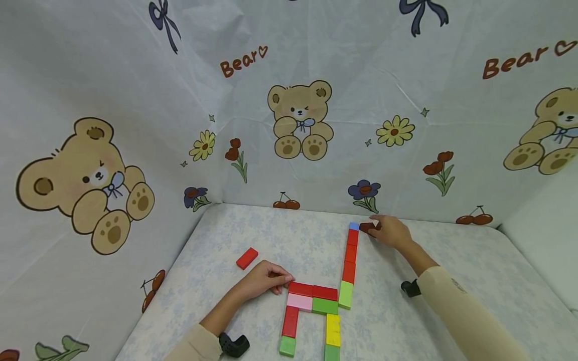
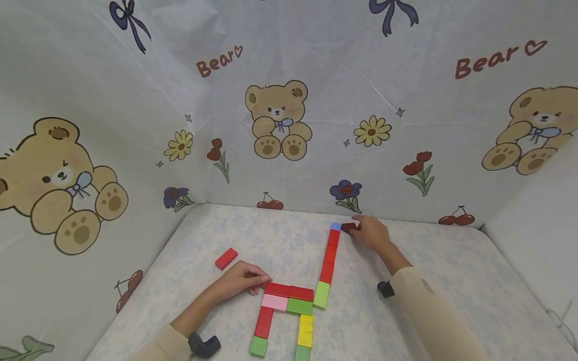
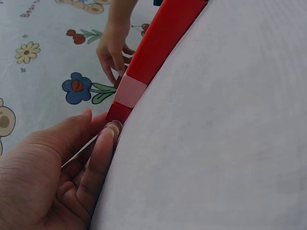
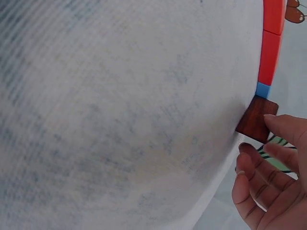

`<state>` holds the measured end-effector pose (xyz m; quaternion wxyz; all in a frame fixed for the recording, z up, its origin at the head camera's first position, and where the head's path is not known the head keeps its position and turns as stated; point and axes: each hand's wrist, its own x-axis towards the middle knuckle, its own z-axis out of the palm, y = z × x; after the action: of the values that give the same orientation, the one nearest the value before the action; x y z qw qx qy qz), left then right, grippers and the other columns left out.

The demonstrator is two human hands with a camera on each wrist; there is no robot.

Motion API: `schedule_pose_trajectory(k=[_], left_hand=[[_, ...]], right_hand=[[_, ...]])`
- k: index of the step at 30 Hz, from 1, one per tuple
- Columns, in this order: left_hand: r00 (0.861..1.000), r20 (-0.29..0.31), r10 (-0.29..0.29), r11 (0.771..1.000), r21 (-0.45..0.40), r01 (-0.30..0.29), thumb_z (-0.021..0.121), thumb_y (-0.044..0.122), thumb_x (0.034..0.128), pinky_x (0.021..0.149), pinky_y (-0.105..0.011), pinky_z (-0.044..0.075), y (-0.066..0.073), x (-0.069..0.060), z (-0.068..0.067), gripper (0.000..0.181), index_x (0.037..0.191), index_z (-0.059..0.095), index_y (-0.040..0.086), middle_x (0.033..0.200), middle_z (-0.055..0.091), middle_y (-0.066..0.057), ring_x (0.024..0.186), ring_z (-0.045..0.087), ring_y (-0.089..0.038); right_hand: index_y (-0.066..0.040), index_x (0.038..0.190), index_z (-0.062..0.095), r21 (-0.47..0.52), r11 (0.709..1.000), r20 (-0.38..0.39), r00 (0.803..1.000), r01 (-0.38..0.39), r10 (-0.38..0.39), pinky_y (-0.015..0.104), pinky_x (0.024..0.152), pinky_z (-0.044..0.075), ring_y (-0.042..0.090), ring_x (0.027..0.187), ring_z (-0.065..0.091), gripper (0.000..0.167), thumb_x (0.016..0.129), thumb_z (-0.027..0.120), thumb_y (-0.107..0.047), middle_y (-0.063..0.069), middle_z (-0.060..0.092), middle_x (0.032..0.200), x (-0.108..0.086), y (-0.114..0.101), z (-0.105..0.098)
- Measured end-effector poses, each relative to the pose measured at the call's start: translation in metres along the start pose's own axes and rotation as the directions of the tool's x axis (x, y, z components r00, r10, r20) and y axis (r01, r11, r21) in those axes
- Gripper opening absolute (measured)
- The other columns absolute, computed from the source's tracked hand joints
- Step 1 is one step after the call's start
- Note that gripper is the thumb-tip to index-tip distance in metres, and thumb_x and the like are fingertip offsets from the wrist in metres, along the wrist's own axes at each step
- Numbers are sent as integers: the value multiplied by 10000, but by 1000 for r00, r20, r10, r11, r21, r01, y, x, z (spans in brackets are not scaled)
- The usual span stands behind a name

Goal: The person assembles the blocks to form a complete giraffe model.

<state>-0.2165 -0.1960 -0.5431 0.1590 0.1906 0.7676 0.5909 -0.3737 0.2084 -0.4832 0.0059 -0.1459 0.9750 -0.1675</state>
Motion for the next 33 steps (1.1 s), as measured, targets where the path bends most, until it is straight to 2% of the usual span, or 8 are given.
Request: schedule_pose_trajectory(k=[3, 6, 13, 17, 21, 26, 33], left_hand=[[1000, -2, 0, 1000, 7, 0, 713, 230, 969, 612, -266, 589, 0, 0, 0, 179, 1062, 801, 105, 877, 746, -47, 660, 657, -108], [1000, -7, -7, 1000, 18, 7, 717, 259, 967, 617, -273, 592, 0, 0, 0, 172, 1057, 805, 142, 880, 746, -32, 661, 657, -111], [1000, -7, -14, 1000, 14, 14, 715, 289, 967, 624, -292, 597, -1, 0, 1, 175, 1054, 805, 167, 886, 744, -38, 674, 666, -135], [1000, -9, -14, 1000, 14, 14, 722, 301, 962, 628, -301, 600, -2, 0, 0, 183, 1053, 806, 166, 887, 743, -42, 678, 671, -143], [1000, -9, -14, 1000, 11, 14, 723, 299, 961, 629, -303, 601, -1, 0, -1, 190, 1055, 805, 156, 884, 743, -44, 678, 671, -139], [1000, -6, -14, 1000, 15, 14, 719, 301, 964, 622, -289, 595, -1, 0, -1, 196, 1050, 806, 148, 875, 743, -40, 675, 668, -128], [1000, -10, -7, 1000, 15, 7, 720, 284, 963, 617, -277, 591, -1, 0, 1, 207, 1051, 805, 117, 874, 746, -40, 670, 670, -114]], right_hand=[[45, 1406, 531, -9, 1000, -32, 999, -25, 24, 347, 583, 529, 233, 709, 592, 573, 944, 705, -246, 149, 693, 939, -5, -3, -6], [63, 1408, 511, -12, 1000, -76, 997, -19, 18, 360, 573, 530, 238, 698, 594, 582, 949, 696, -242, 181, 696, 975, -15, -8, -13], [18, 1324, 624, 15, 999, -131, 991, 31, -28, 314, 549, 503, 219, 716, 580, 485, 925, 745, -230, 158, 704, 995, -50, -28, -19], [-17, 1241, 694, 34, 997, -117, 991, 65, -61, 288, 543, 483, 187, 709, 563, 400, 900, 780, -208, 92, 697, 939, -75, -45, -20], [-50, 1210, 718, 48, 995, -105, 991, 88, -83, 260, 542, 476, 150, 694, 535, 378, 877, 808, -205, 35, 680, 889, -100, -63, -19], [-75, 1184, 738, 68, 990, -104, 988, 123, -115, 227, 535, 465, 119, 703, 535, 374, 847, 837, -204, -10, 701, 905, -130, -82, -12], [-121, 1116, 766, 105, 985, -31, 990, 139, -137, 207, 559, 463, 101, 719, 550, 312, 824, 856, -183, -31, 725, 977, -156, -107, 0]])
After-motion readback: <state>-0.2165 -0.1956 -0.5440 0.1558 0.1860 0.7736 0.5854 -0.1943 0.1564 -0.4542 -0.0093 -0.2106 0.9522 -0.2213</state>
